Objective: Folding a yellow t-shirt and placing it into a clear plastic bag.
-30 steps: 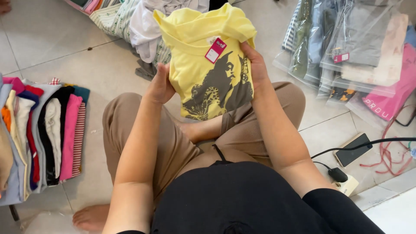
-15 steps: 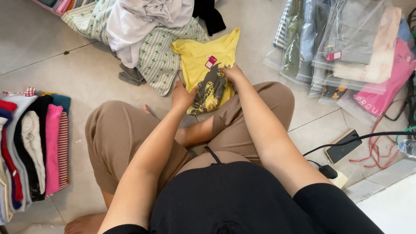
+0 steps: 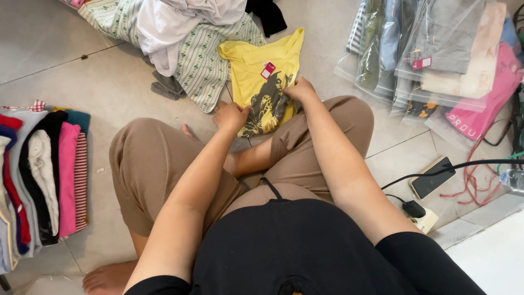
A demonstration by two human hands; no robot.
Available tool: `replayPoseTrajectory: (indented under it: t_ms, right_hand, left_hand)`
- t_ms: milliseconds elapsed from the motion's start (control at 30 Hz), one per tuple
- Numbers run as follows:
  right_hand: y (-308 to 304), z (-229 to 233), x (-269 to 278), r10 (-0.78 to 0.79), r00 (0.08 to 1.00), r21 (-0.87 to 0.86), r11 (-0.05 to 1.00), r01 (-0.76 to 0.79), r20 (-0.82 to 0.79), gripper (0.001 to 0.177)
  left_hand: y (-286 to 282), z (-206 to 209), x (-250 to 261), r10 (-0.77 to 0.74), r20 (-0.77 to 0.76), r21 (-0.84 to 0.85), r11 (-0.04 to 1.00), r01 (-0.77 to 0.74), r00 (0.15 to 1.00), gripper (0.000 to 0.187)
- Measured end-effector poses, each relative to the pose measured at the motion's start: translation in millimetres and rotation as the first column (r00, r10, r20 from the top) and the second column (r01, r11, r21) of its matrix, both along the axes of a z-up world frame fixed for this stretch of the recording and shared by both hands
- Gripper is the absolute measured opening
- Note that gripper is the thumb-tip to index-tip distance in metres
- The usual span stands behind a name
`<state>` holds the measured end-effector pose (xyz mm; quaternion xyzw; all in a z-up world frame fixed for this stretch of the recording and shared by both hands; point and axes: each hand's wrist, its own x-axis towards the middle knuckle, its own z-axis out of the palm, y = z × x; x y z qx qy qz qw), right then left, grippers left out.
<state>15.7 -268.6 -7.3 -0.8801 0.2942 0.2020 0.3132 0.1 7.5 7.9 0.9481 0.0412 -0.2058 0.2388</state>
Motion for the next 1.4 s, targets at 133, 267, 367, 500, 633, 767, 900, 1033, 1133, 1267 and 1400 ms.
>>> replayPoseTrajectory:
  t_ms: [133, 267, 367, 500, 633, 767, 900, 1033, 1133, 1267, 1400]
  right_hand:
    - [12, 40, -11, 0.068, 0.996, 0.081, 0.994, -0.072, 0.049, 0.059]
    - [9, 27, -14, 0.171, 0.985, 0.154, 0.973, -0.171, 0.015, 0.082]
    - [7, 27, -16, 0.243, 0.969, 0.172, 0.957, -0.232, -0.043, 0.085]
    - [-18, 12, -25, 0.293, 0.952, 0.202, 0.941, -0.271, -0.088, 0.07]
    - [-25, 5, -47, 0.41, 0.834, 0.187, 0.912, -0.365, -0.371, 0.06]
    - [-13, 34, -52, 0.281, 0.793, -0.139, 0.9, -0.413, -0.54, 0.064]
    - [-16, 33, -46, 0.221, 0.95, -0.156, 0.953, -0.258, -0.223, 0.064]
    - [-11, 30, -39, 0.222, 0.968, -0.011, 0.974, -0.225, -0.114, 0.059]
    - [-14, 28, -38, 0.245, 0.965, 0.049, 0.969, -0.241, -0.09, 0.056]
    - [-15, 24, -39, 0.302, 0.95, 0.029, 0.953, -0.301, -0.083, 0.051]
    - [-6, 24, -37, 0.357, 0.92, -0.024, 0.93, -0.366, -0.163, 0.062]
  left_hand:
    - [6, 26, -5, -0.151, -0.163, -0.02, 0.989, 0.149, 0.975, 0.062]
    - [12, -36, -5, -0.201, -0.155, -0.113, 0.976, 0.185, 0.967, 0.057]
    - [19, -70, 7, -0.17, -0.091, -0.15, 0.977, 0.155, 0.981, 0.051]
    - [30, -81, 11, -0.116, -0.077, -0.229, 0.969, 0.096, 0.99, 0.045]
    - [36, -58, 9, -0.341, -0.135, -0.111, 0.938, 0.328, 0.93, 0.052]
    - [29, 3, 8, -0.422, -0.273, 0.005, 0.898, 0.44, 0.865, 0.062]
    - [19, 10, 6, -0.324, -0.306, -0.11, 0.946, 0.305, 0.895, 0.077]
    - [4, -33, 12, -0.033, -0.292, -0.163, 0.986, -0.016, 0.956, 0.084]
    - [2, -50, -5, 0.091, -0.19, -0.217, 0.967, -0.132, 0.977, 0.064]
    - [2, 61, -27, 0.172, -0.035, -0.24, 0.955, -0.175, 0.984, 0.041]
    - [13, 39, -33, 0.122, -0.131, -0.09, 0.987, -0.134, 0.984, 0.04]
